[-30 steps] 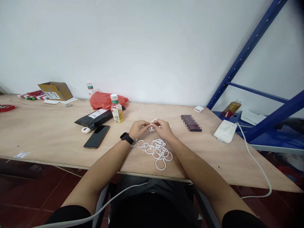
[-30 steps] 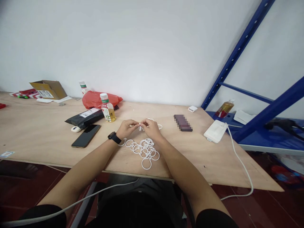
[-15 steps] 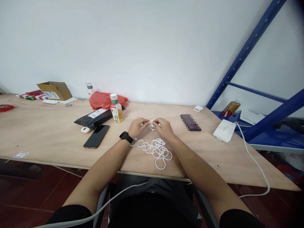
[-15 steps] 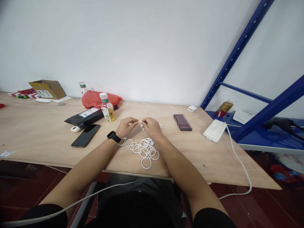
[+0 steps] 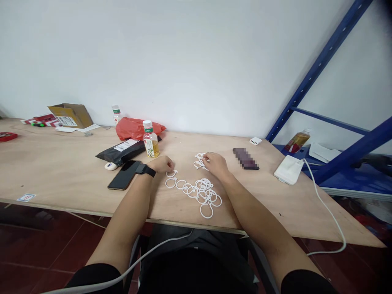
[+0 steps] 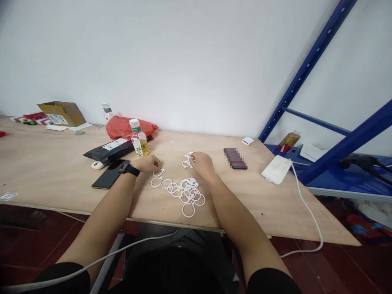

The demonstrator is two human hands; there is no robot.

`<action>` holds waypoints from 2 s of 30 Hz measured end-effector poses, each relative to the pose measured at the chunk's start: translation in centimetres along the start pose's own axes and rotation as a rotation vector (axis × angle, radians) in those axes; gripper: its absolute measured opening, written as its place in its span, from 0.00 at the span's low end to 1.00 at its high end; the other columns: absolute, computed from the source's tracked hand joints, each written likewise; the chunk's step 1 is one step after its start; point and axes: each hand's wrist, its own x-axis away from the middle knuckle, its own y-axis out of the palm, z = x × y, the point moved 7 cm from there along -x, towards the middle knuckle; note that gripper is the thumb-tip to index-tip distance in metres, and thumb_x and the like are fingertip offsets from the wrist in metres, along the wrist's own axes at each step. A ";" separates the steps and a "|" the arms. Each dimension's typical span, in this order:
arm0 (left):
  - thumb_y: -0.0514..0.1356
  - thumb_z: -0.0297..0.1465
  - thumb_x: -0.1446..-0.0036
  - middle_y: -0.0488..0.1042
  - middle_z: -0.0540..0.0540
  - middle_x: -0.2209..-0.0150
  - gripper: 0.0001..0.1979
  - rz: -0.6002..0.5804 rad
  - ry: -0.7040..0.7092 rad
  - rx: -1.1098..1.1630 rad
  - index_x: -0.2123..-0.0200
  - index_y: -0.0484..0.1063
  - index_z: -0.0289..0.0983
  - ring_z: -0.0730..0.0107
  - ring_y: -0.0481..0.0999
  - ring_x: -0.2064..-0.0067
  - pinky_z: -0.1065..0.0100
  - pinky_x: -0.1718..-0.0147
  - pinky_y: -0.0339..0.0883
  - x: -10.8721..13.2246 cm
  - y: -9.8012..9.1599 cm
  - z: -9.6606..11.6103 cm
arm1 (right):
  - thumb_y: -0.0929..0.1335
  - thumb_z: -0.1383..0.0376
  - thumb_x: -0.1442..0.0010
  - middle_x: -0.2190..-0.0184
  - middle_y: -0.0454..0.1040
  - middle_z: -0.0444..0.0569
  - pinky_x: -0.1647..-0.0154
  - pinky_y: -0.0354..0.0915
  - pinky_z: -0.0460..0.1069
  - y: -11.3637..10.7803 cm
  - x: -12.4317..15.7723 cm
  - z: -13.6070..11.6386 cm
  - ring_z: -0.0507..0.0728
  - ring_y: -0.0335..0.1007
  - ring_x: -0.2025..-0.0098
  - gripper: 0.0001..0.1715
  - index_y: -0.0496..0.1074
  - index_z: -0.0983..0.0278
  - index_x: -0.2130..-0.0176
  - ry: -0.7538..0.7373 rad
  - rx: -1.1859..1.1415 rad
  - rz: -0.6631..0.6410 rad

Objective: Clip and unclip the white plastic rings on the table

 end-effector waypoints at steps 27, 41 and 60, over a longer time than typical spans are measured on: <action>0.56 0.37 0.37 0.76 0.44 0.68 0.14 0.553 0.581 0.094 0.64 0.79 0.35 0.72 0.73 0.68 0.69 0.66 0.66 1.1 0.1 9.4 | 0.68 0.60 0.41 0.67 0.79 0.48 0.65 0.68 0.48 1.4 0.8 -2.6 0.55 0.74 0.66 0.10 0.77 0.62 0.62 0.029 -0.732 0.010; 0.56 0.38 0.36 0.76 0.43 0.66 0.14 0.516 0.568 0.129 0.63 0.79 0.37 0.69 0.74 0.65 0.68 0.63 0.67 1.0 -0.3 9.1 | 0.66 0.64 0.39 0.68 0.78 0.47 0.64 0.66 0.47 0.6 0.8 -3.6 0.54 0.74 0.66 0.08 0.76 0.61 0.63 -0.043 -0.598 0.035; 0.62 0.39 0.55 0.75 0.50 0.76 0.12 -0.174 0.053 0.012 0.74 0.78 0.35 0.73 0.69 0.74 0.74 0.76 0.57 0.7 1.1 1.9 | 0.64 0.61 0.36 0.63 0.79 0.49 0.63 0.59 0.49 -1.0 0.0 1.4 0.58 0.73 0.62 0.10 0.74 0.60 0.58 0.155 0.103 -0.013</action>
